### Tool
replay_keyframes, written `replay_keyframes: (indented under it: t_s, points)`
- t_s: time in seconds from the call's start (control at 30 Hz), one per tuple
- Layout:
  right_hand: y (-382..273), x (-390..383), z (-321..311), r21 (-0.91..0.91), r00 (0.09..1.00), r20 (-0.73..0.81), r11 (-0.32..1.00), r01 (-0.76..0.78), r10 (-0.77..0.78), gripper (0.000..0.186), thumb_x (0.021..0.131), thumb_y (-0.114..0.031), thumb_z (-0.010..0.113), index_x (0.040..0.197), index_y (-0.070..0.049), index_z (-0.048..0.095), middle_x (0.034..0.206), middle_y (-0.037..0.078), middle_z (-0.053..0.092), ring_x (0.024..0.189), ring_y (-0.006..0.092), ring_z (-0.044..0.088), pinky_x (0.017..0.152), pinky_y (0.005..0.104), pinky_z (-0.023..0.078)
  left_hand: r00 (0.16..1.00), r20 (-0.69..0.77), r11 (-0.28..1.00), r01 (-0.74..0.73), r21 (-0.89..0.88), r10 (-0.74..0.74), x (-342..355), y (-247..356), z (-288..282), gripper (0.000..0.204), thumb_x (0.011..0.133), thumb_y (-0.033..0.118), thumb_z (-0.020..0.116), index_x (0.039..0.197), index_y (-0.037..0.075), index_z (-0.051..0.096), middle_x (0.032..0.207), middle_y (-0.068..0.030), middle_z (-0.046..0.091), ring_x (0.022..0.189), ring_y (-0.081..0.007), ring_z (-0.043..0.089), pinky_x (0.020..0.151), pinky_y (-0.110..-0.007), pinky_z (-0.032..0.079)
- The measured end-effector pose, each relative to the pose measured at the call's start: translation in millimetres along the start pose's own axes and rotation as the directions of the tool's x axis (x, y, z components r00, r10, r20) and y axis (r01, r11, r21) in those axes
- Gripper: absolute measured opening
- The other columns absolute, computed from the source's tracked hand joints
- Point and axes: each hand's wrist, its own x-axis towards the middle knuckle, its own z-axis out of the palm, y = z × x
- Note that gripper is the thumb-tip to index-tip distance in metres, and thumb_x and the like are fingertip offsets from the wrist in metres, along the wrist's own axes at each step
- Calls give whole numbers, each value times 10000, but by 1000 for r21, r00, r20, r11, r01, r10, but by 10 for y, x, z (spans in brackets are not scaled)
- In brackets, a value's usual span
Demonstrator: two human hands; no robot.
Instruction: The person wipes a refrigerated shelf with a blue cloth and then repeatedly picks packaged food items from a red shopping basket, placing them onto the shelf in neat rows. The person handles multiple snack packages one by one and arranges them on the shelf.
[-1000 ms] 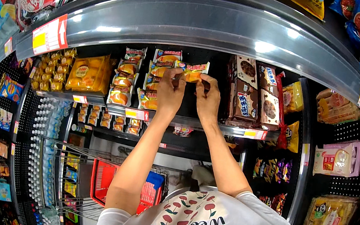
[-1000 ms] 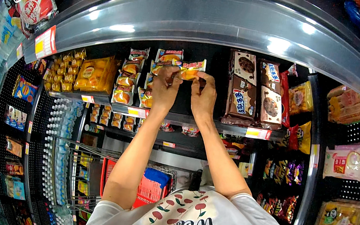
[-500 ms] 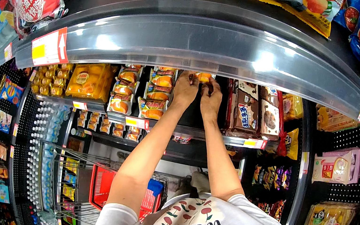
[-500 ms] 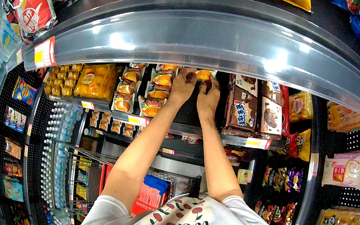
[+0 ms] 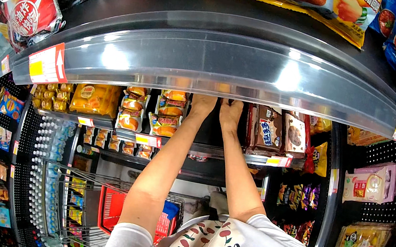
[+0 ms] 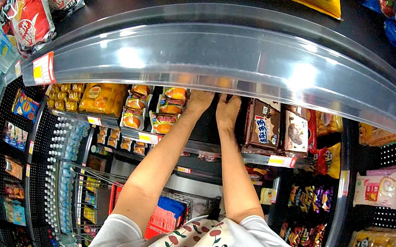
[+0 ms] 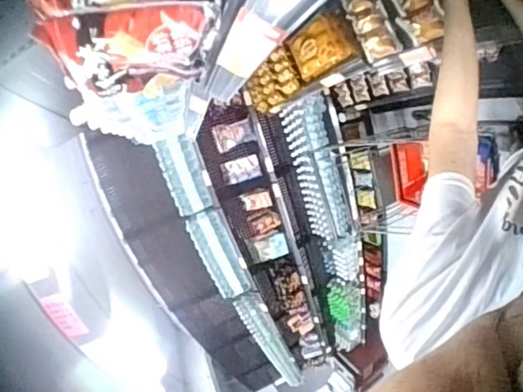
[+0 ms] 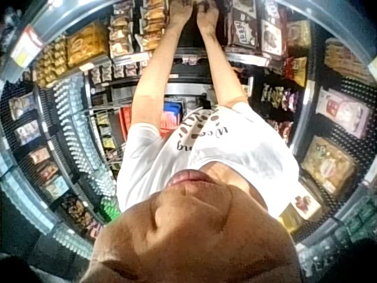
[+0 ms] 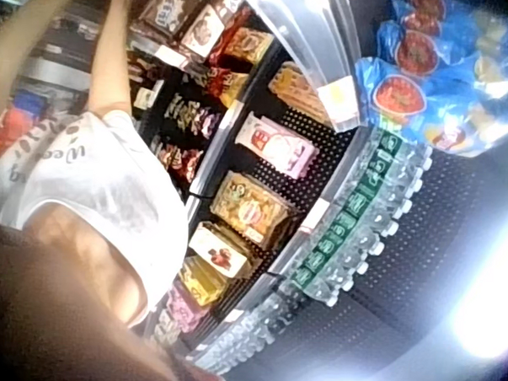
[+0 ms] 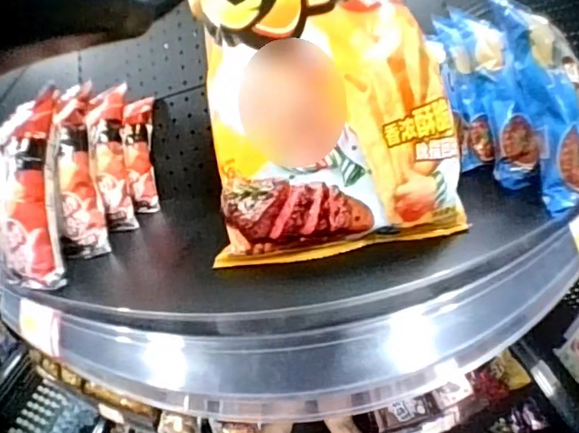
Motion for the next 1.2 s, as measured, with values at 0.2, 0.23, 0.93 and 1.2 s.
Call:
replay_keyframes:
  t_s: [0.2, 0.23, 0.93, 1.2]
  points:
    - [-106, -8, -20, -11, 999, 35, 1000, -6, 6, 338, 958, -14, 636, 1280, 89, 627, 1275, 261, 683, 1221, 350, 641, 1059, 378, 454, 997, 80, 987, -4, 159, -9, 39, -41, -5, 399, 1066, 277, 415, 1257, 2, 632, 1341, -233, 612, 1275, -410, 534, 1107, -483, 396]
    - [-125, -13, -32, -34, 999, 39, 999, -6, 7, 346, 957, -9, 634, 1289, 87, 622, 1287, 261, 678, 1227, 351, 637, 1065, 379, 449, 997, 73, 984, -23, 176, 10, 39, -53, 19, 397, 1065, 276, 414, 1254, 4, 633, 1337, -232, 613, 1271, -408, 536, 1105, -482, 398]
    - [-711, -898, -206, 116, 889, 266, 928, 353, -371, 209, 1020, -34, 547, 1208, 2, 631, 1066, 150, 615, 977, 284, 652, 855, 378, 520, 930, -351, 897, -60, -438, -110, -1480, 523, -800, 225, 962, 26, 596, 1173, -10, 662, 1089, -173, 680, 984, -315, 663, 887, -380, 518]
    - [-452, -2056, -40, 190, 539, 765, 923, 334, -353, 267, 991, -14, 592, 1254, -29, 635, 1036, 134, 615, 900, 241, 649, 741, 334, 531, 774, -426, 831, 222, -510, -468, -3016, -134, -927, 143, 1004, 26, 589, 1123, -5, 661, 1033, -87, 692, 896, -150, 672, 805, -296, 548]
